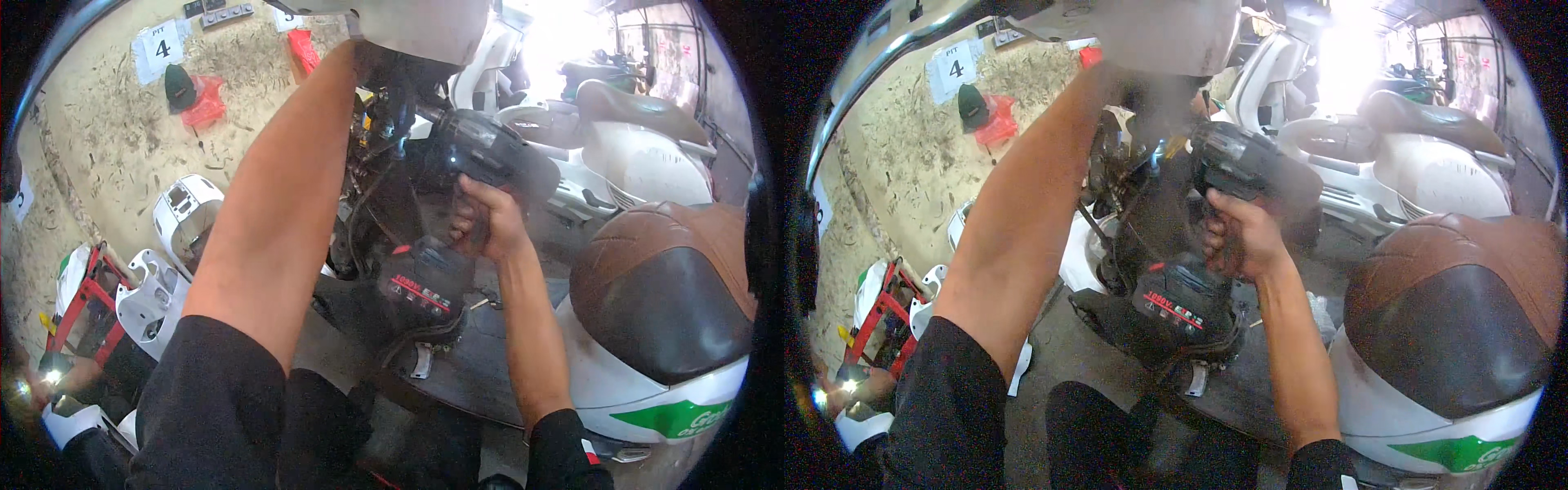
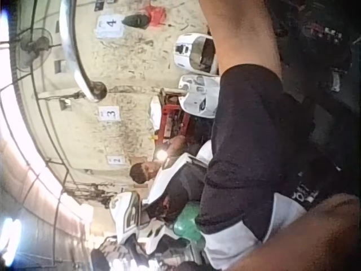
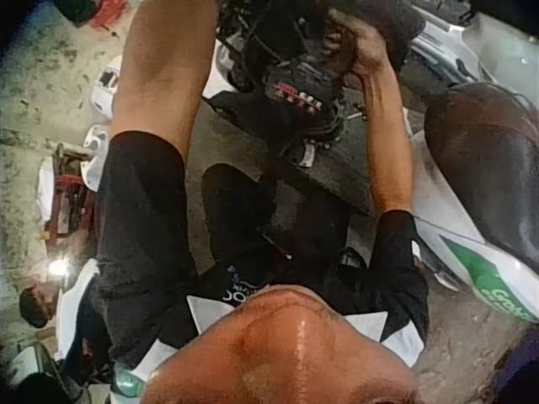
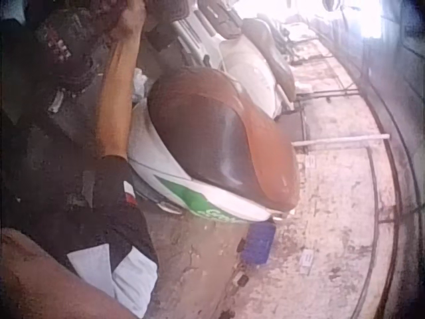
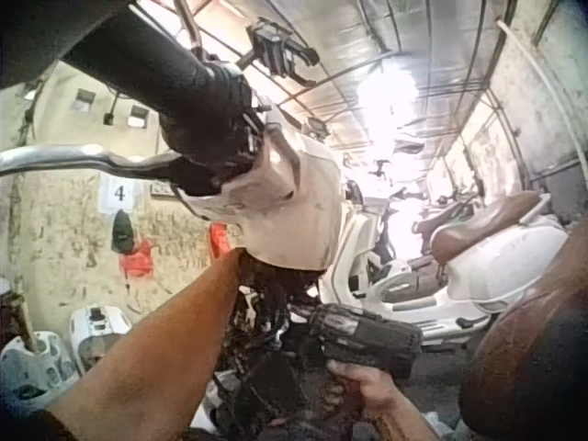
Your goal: The person disassembles a scooter by detaching the handlebar casing, loosening bolts on the steering column using an impact driver and by hand, and removing the handlebar assembly.
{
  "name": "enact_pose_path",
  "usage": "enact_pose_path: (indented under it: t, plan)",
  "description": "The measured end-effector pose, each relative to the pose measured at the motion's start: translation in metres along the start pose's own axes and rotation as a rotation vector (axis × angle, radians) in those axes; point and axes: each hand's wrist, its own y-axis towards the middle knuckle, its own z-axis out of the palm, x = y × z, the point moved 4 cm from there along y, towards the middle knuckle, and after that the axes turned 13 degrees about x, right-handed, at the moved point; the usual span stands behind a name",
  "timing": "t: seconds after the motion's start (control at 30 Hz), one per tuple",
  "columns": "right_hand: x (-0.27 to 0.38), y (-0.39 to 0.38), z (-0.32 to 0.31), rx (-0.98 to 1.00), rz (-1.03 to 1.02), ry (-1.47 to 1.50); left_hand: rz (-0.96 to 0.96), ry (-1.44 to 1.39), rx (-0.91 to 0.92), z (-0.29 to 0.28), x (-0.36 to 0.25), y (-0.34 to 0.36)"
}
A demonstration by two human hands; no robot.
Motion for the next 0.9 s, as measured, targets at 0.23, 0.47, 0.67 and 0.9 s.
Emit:
enact_pose_path:
  t: [0.23, 0.47, 0.67, 0.9]
  plan:
    - [-0.003, -0.002, -0.006, 0.124, 0.015, 0.184, 0.011, 0.0, 0.007, -0.003, -0.003, 0.003]
    - [-0.001, -0.005, -0.009, 0.081, 0.009, 0.103, -0.001, -0.007, 0.016, -0.001, 0.006, -0.001]
    - [-0.003, -0.007, -0.007, 0.058, 0.021, 0.148, -0.008, -0.02, 0.017, 0.001, 0.016, -0.005]
    - [-0.006, -0.005, -0.018, 0.072, 0.028, 0.097, -0.009, -0.033, 0.018, 0.003, 0.018, -0.002]
